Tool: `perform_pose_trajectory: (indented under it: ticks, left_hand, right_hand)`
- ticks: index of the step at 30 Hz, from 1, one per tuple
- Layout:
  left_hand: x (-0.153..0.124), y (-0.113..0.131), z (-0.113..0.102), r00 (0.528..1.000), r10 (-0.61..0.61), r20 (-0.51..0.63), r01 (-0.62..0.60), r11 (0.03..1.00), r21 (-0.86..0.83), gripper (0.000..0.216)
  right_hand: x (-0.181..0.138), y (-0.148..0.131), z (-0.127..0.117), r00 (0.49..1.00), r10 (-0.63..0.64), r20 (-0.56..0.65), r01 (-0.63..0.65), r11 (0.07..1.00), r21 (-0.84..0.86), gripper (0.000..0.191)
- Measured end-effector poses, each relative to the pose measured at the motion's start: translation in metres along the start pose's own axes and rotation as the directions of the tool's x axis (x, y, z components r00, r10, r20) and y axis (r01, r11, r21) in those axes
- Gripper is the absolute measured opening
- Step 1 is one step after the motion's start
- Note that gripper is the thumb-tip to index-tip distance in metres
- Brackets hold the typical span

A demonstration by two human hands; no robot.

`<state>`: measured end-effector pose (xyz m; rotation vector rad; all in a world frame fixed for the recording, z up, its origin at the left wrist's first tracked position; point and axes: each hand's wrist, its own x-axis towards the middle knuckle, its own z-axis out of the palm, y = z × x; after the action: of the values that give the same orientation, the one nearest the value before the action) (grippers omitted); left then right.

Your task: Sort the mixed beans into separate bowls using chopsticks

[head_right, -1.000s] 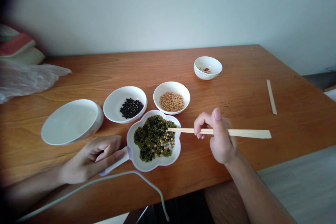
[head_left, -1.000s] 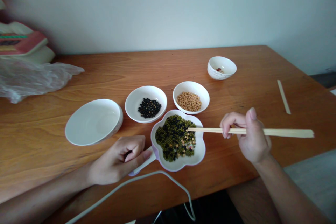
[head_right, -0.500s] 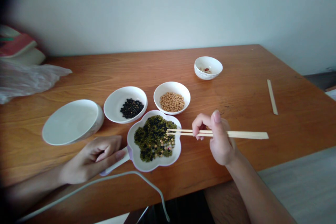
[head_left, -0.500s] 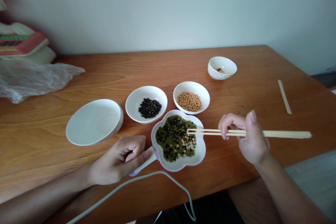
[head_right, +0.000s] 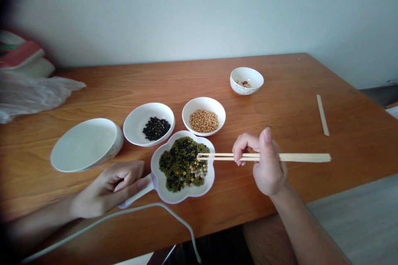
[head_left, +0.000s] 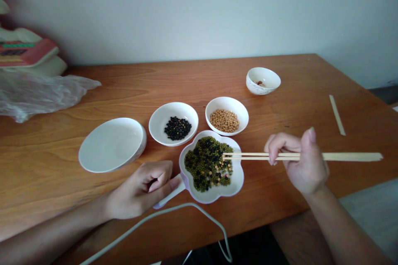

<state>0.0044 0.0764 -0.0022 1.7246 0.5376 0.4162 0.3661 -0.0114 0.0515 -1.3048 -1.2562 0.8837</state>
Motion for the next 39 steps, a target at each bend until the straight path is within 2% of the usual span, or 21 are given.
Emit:
perform_pose_trajectory:
  ticks: [4,7,10,14,16,17,21,26,34,36,39]
  left_hand:
    - [-0.002,-0.001,-0.001,1.000,-0.006,-0.006,0.006,0.999,0.033,0.040]
    - [-0.002,-0.001,-0.001,1.000,-0.002,-0.010,0.003,0.999,0.050,0.040]
    - [-0.001,0.000,0.000,1.000,0.007,-0.015,-0.006,0.999,0.043,0.041]
    - [0.000,0.002,0.000,1.000,0.016,-0.016,-0.015,0.999,0.042,0.042]
    - [0.001,0.003,0.000,1.000,0.016,-0.020,-0.015,0.998,0.053,0.042]
    - [0.002,0.003,0.000,1.000,0.016,-0.021,-0.015,0.998,0.056,0.042]
    - [0.003,0.003,0.001,1.000,0.019,-0.023,-0.018,0.999,0.040,0.042]
    - [0.005,0.005,0.003,0.998,0.049,-0.027,-0.047,0.997,0.064,0.043]
    - [0.004,0.007,0.005,0.999,0.045,-0.022,-0.043,0.997,0.062,0.041]
    - [0.002,0.006,0.005,0.999,0.032,-0.024,-0.031,0.998,0.057,0.042]
    - [0.002,0.005,0.006,0.999,-0.010,-0.033,0.009,1.000,-0.005,0.042]
  right_hand:
    - [0.005,-0.006,-0.006,0.992,-0.091,-0.091,0.096,0.994,0.059,0.079]
    - [0.010,-0.010,-0.014,0.966,-0.185,-0.183,0.204,0.975,0.092,0.080]
    - [0.019,-0.016,-0.024,0.940,-0.233,-0.248,0.260,0.962,0.081,0.079]
    - [0.036,-0.027,-0.028,0.876,-0.356,-0.326,0.383,0.923,0.022,0.078]
    - [0.044,-0.035,-0.021,0.834,-0.325,-0.446,0.360,0.933,-0.007,0.077]
    - [0.047,-0.038,-0.016,0.832,-0.299,-0.467,0.328,0.945,-0.021,0.078]
    - [0.052,-0.044,0.006,0.894,-0.207,-0.396,0.175,0.978,-0.116,0.079]
    - [0.044,-0.039,0.024,0.964,-0.146,-0.223,0.124,0.986,-0.111,0.075]
    - [0.000,-0.042,0.043,0.990,-0.122,-0.064,0.114,0.986,-0.119,0.071]
    - [-0.014,-0.042,0.048,0.989,-0.124,-0.078,0.116,0.988,-0.099,0.067]
    - [-0.027,-0.038,0.055,0.992,-0.095,0.084,0.104,0.988,-0.114,0.063]
